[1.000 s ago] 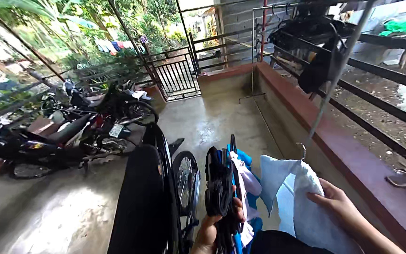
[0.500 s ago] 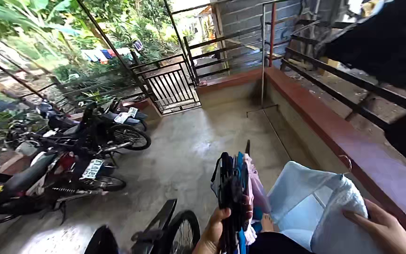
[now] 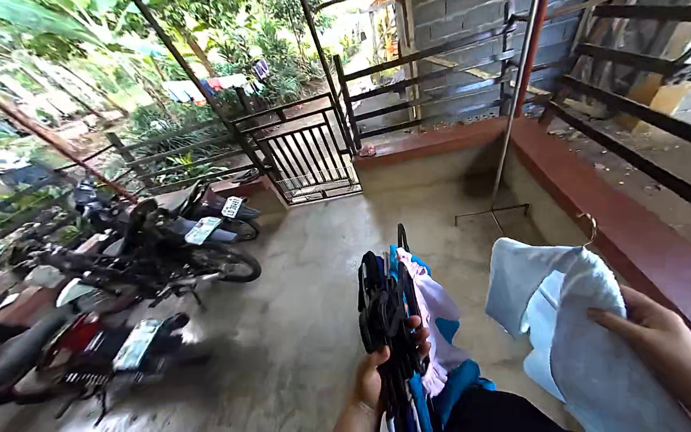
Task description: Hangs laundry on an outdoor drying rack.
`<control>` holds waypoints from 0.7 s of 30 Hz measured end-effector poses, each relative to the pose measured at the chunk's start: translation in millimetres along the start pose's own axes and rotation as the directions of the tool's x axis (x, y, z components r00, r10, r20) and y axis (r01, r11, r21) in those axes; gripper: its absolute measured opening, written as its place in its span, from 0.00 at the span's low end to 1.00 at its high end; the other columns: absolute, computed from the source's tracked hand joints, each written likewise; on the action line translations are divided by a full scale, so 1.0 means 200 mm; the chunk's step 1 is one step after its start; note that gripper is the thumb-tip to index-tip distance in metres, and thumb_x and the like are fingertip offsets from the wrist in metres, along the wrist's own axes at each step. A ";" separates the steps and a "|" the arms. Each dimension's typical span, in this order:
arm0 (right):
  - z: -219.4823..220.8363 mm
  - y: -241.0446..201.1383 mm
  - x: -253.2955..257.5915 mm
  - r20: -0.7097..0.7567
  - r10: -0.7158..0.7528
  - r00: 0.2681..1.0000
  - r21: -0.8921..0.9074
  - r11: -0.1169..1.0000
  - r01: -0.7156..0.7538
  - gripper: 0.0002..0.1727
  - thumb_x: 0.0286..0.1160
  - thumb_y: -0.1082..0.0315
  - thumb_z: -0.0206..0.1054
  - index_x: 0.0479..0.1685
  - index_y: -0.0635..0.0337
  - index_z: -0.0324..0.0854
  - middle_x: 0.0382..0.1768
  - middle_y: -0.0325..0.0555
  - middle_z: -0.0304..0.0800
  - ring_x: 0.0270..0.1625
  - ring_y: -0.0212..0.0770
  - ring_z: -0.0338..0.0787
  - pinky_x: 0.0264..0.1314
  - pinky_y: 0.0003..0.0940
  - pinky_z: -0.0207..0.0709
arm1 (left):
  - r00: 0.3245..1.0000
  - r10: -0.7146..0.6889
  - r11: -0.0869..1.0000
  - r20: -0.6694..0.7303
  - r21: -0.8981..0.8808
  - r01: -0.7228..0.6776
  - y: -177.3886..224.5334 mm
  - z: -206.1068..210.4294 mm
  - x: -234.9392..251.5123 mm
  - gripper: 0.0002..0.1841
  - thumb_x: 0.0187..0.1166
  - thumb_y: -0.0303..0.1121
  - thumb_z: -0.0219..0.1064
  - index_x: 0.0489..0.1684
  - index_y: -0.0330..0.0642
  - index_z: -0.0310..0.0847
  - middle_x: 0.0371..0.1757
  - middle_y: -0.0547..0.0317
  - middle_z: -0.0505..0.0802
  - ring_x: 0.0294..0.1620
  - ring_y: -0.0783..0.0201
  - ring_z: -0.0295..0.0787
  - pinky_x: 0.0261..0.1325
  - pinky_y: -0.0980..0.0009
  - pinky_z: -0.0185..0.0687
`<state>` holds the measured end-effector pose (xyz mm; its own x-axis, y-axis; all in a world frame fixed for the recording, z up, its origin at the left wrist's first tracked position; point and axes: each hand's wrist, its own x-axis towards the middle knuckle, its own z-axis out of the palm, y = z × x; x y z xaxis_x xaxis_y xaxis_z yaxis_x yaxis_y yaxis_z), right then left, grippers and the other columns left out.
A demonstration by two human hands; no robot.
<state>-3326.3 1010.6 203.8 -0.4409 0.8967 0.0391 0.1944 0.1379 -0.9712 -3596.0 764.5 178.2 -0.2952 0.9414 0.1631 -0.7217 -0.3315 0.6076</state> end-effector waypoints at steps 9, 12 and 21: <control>0.07 -0.18 0.99 -0.400 0.015 0.917 0.067 0.998 0.013 0.24 0.59 0.73 0.67 0.60 0.64 0.78 0.40 0.31 0.91 0.40 0.18 0.90 0.46 0.21 0.87 | 0.920 -0.392 0.897 0.022 0.232 0.376 0.33 -0.25 1.59 0.32 0.63 0.54 0.77 0.68 0.52 0.83 0.64 0.54 0.94 0.64 0.55 0.92 0.67 0.59 0.87; 0.05 -0.25 1.26 -0.449 -0.025 0.893 0.109 0.991 0.083 0.26 0.56 0.74 0.64 0.61 0.58 0.76 0.41 0.23 0.92 0.42 0.17 0.91 0.47 0.18 0.87 | 0.874 -0.480 0.855 0.076 0.264 0.447 0.28 -0.27 2.12 0.28 0.66 0.49 0.73 0.67 0.50 0.81 0.64 0.54 0.94 0.64 0.55 0.92 0.67 0.59 0.86; -0.11 -0.30 2.11 -0.486 -0.116 0.866 0.119 0.973 0.198 0.35 0.56 0.76 0.62 0.74 0.59 0.69 0.47 0.20 0.92 0.46 0.15 0.91 0.49 0.16 0.87 | 0.821 -0.520 0.842 0.235 0.304 0.446 0.17 -0.19 3.39 0.20 0.74 0.41 0.64 0.63 0.48 0.81 0.60 0.53 0.95 0.61 0.57 0.93 0.64 0.62 0.89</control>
<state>-3504.8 1389.5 283.6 0.0216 0.9650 0.2612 -0.0025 0.2613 -0.9653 -3844.4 1390.3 279.6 0.2798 0.9601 0.0005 -0.5489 0.1595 0.8205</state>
